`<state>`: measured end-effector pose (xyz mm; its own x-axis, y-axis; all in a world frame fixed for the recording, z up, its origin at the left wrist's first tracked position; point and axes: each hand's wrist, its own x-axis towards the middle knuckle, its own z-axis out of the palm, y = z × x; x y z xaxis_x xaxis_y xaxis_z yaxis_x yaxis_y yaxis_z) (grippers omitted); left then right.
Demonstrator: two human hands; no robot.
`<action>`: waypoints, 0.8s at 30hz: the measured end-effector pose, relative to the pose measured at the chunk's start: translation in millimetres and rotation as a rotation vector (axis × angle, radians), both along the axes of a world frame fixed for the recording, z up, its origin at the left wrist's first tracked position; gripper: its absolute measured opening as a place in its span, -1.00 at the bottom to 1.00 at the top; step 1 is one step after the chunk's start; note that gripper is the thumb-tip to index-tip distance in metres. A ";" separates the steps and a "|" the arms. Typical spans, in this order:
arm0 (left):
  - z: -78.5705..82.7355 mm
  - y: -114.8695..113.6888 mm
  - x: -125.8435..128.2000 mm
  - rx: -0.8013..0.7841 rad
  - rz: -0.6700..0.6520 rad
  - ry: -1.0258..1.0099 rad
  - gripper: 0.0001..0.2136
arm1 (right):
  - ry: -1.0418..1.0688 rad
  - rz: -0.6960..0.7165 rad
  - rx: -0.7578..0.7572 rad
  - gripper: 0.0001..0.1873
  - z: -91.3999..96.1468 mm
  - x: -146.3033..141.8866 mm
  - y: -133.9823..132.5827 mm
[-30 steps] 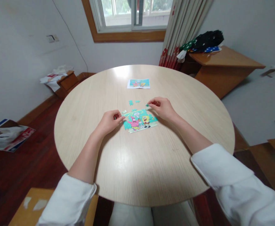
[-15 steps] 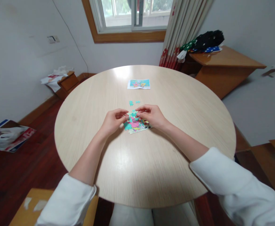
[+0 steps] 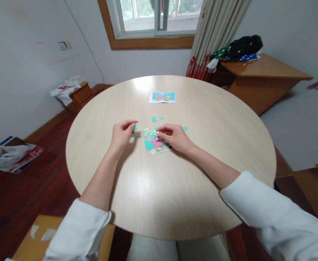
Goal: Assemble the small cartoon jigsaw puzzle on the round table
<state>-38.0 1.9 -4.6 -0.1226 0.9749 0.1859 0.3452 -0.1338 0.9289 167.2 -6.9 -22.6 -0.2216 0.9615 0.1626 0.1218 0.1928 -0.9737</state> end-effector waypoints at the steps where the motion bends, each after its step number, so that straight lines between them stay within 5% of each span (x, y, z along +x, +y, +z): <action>1: 0.0 1.8 -5.8 0.001 0.052 0.017 -0.79 | -0.024 -0.014 0.027 -0.83 -0.9 1.2 1.0; 9: -8.4 9.5 -34.3 -0.138 0.095 0.243 -0.92 | -0.130 -0.033 0.114 -0.89 0.0 5.8 1.6; 16: -18.5 14.0 -33.9 -0.092 0.039 0.371 -0.95 | -0.223 -0.061 0.180 -0.88 0.7 6.4 2.3; 24: -11.0 8.8 -23.9 -0.060 0.107 0.491 -0.92 | -0.447 -0.173 0.418 -0.80 -2.0 17.4 15.8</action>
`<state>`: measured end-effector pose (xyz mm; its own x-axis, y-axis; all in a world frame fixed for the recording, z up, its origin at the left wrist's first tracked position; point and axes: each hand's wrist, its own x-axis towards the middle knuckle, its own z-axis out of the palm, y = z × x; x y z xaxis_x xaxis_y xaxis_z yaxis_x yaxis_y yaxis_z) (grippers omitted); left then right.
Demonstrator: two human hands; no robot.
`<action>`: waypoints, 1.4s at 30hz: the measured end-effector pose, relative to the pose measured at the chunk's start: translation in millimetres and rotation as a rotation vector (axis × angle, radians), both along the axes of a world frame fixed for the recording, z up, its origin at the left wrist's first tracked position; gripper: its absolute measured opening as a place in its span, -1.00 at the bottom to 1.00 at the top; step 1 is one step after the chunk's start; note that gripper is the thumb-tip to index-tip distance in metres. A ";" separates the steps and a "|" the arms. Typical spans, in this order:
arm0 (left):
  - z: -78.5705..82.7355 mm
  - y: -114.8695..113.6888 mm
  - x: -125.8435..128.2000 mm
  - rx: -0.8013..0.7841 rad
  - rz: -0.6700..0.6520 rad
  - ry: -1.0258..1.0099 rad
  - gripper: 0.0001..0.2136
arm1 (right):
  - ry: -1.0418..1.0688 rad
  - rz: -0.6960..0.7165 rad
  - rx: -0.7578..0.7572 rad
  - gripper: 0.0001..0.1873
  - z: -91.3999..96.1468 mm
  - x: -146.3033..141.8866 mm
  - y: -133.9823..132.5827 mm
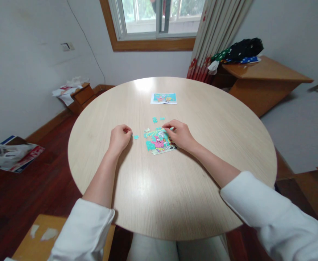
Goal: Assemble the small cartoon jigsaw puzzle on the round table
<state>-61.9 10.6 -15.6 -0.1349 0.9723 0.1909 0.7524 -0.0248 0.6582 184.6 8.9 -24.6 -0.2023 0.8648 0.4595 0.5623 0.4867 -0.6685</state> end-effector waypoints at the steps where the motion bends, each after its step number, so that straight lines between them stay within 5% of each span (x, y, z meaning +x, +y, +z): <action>1: 0.9 -0.5 2.3 0.014 0.002 0.012 -0.90 | -0.035 -0.010 0.036 -0.78 -1.1 2.4 4.9; 8: 0.5 -2.3 10.1 0.094 -0.031 0.039 -0.86 | -0.237 -0.130 0.067 -0.76 -3.7 5.9 44.5; 17: -2.2 -1.2 9.5 0.119 -0.021 0.035 -0.87 | -0.402 -0.223 -0.073 -0.75 1.3 -4.2 68.8; 31: 0.3 -2.6 12.9 0.132 -0.018 0.038 -0.88 | -0.480 -0.227 -0.142 -0.92 2.6 -9.7 74.2; 42: 0.5 -3.1 13.0 0.118 -0.024 0.039 -0.88 | -0.333 -0.132 -0.095 -0.78 1.2 -7.1 70.8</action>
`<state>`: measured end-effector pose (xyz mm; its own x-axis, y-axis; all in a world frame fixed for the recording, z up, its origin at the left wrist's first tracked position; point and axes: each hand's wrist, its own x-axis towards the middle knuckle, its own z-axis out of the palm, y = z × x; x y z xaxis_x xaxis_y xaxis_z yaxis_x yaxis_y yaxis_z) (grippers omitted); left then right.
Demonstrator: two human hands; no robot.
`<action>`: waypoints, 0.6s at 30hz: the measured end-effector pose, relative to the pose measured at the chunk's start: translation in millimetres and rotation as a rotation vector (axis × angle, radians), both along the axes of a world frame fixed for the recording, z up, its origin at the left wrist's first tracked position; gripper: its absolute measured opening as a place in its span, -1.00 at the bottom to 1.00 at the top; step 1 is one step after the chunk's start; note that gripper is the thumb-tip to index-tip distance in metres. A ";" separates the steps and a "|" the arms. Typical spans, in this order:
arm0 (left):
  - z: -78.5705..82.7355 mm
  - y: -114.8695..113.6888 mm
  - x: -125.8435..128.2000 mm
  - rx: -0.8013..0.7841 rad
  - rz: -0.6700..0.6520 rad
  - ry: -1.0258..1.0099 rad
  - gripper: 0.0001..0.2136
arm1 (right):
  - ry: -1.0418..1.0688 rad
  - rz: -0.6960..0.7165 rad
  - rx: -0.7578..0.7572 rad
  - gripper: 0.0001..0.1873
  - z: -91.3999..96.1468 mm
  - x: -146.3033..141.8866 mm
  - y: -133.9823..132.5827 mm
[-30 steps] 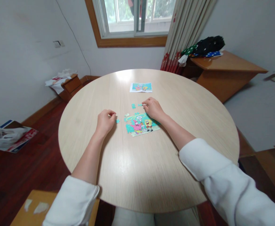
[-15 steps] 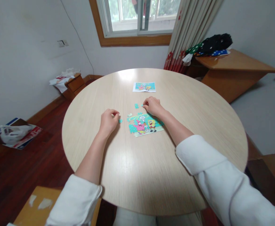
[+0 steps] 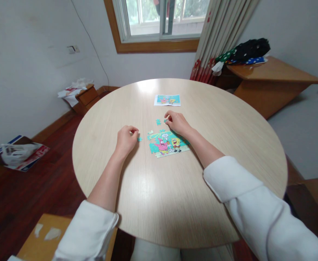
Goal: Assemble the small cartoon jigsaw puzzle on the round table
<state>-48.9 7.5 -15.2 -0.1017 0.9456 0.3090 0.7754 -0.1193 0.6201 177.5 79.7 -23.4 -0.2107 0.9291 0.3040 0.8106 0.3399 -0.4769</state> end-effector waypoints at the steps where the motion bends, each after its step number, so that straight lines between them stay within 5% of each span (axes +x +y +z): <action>1: 0.4 -0.2 0.0 -0.005 0.000 0.001 -0.87 | 0.013 0.022 0.007 -0.78 0.3 -0.2 -0.6; 6: 0.8 -0.4 -0.7 -0.009 -0.005 -0.002 -0.87 | 0.171 0.053 -0.013 -0.86 9.3 -6.0 -7.7; 12: -0.9 0.6 -1.0 -0.007 -0.016 -0.017 -0.87 | 0.607 0.201 -0.421 -0.95 23.7 -15.4 -22.9; 18: 0.8 0.0 0.7 -0.024 -0.007 -0.002 -0.86 | 0.617 0.379 -0.591 -0.90 35.6 -23.0 -30.9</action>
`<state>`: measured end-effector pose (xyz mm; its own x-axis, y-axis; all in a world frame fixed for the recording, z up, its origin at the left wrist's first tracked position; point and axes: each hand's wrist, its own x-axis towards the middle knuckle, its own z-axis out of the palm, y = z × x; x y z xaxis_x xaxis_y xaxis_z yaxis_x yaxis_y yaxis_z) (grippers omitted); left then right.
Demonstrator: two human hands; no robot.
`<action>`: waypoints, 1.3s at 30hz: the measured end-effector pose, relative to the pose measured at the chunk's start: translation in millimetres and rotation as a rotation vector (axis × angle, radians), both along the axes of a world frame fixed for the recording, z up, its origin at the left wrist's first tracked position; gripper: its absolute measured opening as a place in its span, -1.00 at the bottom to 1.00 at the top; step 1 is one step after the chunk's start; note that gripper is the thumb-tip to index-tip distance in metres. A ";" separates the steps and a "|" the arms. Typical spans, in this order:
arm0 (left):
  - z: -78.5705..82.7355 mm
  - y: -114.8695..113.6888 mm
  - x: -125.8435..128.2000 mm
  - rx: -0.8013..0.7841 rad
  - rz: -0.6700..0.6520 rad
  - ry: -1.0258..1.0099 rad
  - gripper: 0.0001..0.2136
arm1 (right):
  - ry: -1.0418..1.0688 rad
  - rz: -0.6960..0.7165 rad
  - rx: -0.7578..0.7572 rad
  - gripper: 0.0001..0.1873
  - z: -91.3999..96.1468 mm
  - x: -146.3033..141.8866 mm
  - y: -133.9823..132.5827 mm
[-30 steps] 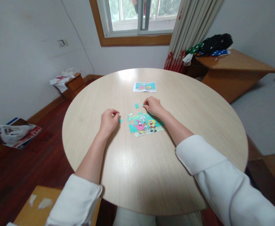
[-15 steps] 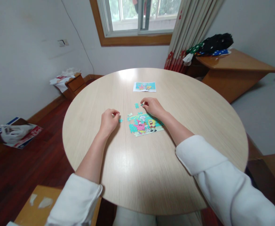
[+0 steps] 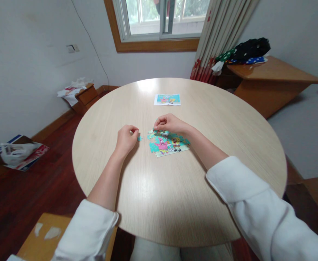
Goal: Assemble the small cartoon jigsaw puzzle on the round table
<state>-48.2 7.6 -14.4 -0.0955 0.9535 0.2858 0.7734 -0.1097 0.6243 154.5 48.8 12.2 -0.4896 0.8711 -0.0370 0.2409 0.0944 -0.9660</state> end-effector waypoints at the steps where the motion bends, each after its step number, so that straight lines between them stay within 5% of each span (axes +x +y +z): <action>1: 0.5 -0.3 0.3 -0.004 0.002 0.003 -0.86 | 0.003 0.015 0.004 -0.90 1.9 -1.2 -0.7; 8: 0.6 -0.3 0.4 -0.001 -0.005 -0.002 -0.86 | 0.008 -0.017 0.031 -0.90 2.1 -5.9 -1.0; 13: -1.0 0.0 -1.1 0.010 -0.008 -0.008 -0.86 | -0.044 -0.339 0.118 -0.90 -14.5 8.0 16.5; 17: -2.8 0.4 -1.9 0.012 -0.009 -0.006 -0.86 | -0.282 -0.542 0.272 -0.91 -29.6 32.3 35.1; 23: -3.3 0.7 -1.6 0.018 -0.008 -0.012 -0.87 | -0.506 -0.576 0.420 -0.92 -38.0 45.3 39.9; 39: -1.9 0.8 -1.7 0.012 -0.002 -0.017 -0.88 | -0.674 -0.542 0.542 -0.85 -36.3 39.8 33.6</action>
